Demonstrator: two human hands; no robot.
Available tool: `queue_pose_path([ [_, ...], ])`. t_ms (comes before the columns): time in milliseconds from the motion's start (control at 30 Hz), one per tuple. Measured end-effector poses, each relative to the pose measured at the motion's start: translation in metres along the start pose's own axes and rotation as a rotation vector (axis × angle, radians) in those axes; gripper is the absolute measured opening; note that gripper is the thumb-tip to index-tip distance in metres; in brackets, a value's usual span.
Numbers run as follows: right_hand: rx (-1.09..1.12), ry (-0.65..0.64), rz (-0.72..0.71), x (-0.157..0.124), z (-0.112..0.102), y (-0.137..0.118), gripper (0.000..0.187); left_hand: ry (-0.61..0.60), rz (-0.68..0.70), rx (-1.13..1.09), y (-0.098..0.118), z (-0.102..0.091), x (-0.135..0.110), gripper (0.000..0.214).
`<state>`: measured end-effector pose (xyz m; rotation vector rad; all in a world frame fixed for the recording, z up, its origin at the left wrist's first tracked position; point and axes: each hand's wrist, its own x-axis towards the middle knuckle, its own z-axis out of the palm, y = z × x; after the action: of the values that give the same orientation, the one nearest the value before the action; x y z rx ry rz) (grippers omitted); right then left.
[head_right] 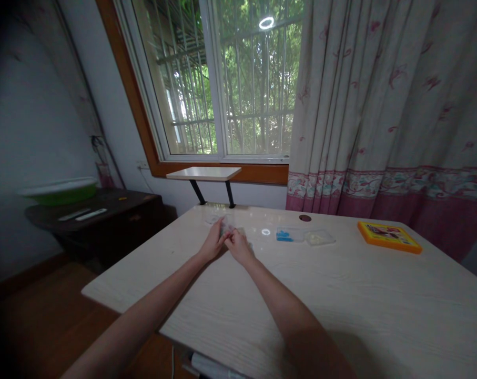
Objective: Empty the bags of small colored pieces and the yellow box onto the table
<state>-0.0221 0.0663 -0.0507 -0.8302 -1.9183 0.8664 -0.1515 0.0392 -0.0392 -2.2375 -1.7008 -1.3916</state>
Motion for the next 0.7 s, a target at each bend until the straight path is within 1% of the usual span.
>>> queue_pose_path([
  [333, -0.004, -0.016, 0.013, 0.000, -0.004, -0.001, 0.023, -0.006, 0.018, 0.048, -0.008, 0.004, -0.002, 0.061],
  [533, 0.020, -0.015, 0.021, 0.004, -0.002, 0.005, 0.036, -0.017, 0.014, -0.030, -0.013, 0.003, -0.001, 0.062],
  [700, 0.047, 0.006, 0.022, 0.006, 0.000, 0.008, 0.043, 0.039, -0.010, -0.139, -0.016, -0.003, 0.002, 0.056],
])
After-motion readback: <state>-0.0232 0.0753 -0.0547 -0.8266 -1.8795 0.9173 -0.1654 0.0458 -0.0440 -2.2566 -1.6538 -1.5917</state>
